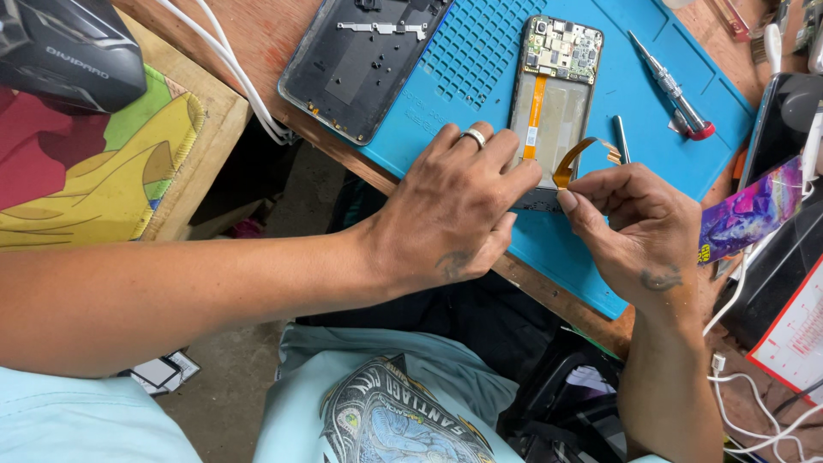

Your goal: The person uses a screwdriver and tweezers to carefully remove and reposition a ribbon cable on a disassembled smartphone. They repeatedly pry and adjust the connector area on the phone's logic board while working on a blue anti-static mat.

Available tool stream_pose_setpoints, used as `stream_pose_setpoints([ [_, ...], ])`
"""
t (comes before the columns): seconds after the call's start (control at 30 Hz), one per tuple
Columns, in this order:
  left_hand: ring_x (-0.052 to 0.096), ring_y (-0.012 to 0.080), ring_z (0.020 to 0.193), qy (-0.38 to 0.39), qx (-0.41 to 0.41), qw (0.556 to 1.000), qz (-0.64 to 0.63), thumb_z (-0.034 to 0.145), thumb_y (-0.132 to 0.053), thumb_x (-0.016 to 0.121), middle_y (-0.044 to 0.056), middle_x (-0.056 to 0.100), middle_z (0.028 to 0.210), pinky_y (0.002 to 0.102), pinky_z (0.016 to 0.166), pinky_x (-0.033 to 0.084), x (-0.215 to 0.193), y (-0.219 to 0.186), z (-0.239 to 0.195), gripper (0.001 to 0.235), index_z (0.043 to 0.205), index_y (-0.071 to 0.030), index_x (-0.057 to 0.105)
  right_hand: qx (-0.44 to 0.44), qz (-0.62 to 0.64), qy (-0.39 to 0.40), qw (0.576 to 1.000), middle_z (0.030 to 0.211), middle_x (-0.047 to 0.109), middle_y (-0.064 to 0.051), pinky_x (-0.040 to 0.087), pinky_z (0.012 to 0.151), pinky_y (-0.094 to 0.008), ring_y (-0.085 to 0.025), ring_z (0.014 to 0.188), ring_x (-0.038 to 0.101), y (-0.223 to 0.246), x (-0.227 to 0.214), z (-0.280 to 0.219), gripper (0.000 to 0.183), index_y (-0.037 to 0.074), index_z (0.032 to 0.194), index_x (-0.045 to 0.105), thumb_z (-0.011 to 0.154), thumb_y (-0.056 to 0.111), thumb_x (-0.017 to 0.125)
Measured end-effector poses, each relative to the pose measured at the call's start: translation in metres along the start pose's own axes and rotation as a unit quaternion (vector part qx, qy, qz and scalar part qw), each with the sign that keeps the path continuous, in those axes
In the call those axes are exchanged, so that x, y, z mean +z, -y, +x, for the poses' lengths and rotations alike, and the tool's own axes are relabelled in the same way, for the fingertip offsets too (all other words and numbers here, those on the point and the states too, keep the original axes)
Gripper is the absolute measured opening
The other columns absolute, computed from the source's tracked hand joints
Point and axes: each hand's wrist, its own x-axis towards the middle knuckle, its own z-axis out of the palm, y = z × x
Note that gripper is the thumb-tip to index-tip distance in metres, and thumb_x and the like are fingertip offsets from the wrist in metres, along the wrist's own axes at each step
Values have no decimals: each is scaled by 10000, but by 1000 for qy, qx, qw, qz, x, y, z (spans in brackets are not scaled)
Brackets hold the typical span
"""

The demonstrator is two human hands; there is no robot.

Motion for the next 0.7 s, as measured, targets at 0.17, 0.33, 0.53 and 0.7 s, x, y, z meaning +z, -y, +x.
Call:
stream_pose_setpoints([
  [0.17, 579, 270, 906, 28, -4, 999, 14, 879, -15, 683, 133, 578, 927, 410, 834, 464, 0, -2, -1, 85, 950, -20, 637, -3, 18, 5, 1000, 933, 690, -11, 488, 729, -160, -32, 833, 603, 2, 1, -1, 119, -33, 1083, 706, 993, 2, 776],
  [0.33, 576, 272, 890, 30, -15, 999, -13, 895, -21, 674, 136, 574, 911, 423, 828, 460, 1, 0, -1, 66, 954, -13, 644, -56, 21, 50, 997, 1050, 638, -17, 490, 731, -174, -27, 860, 571, 10, -3, 0, 284, -23, 1126, 704, 881, 38, 833],
  [0.53, 580, 278, 900, 34, -10, 999, 1, 881, -23, 683, 148, 574, 924, 426, 821, 461, 1, 0, 0, 71, 943, -19, 648, -121, -126, 20, 984, 1097, 629, -72, 526, 732, -230, -96, 856, 599, 15, 1, -1, 378, 36, 1140, 742, 799, 34, 905],
  [0.7, 588, 280, 926, 31, 5, 999, 31, 890, -65, 692, 152, 577, 929, 428, 842, 470, 4, -1, 1, 79, 940, -21, 648, -148, -166, 15, 975, 1093, 648, -93, 560, 727, -259, -136, 857, 650, 13, 0, -3, 357, 58, 1143, 759, 819, 12, 901],
])
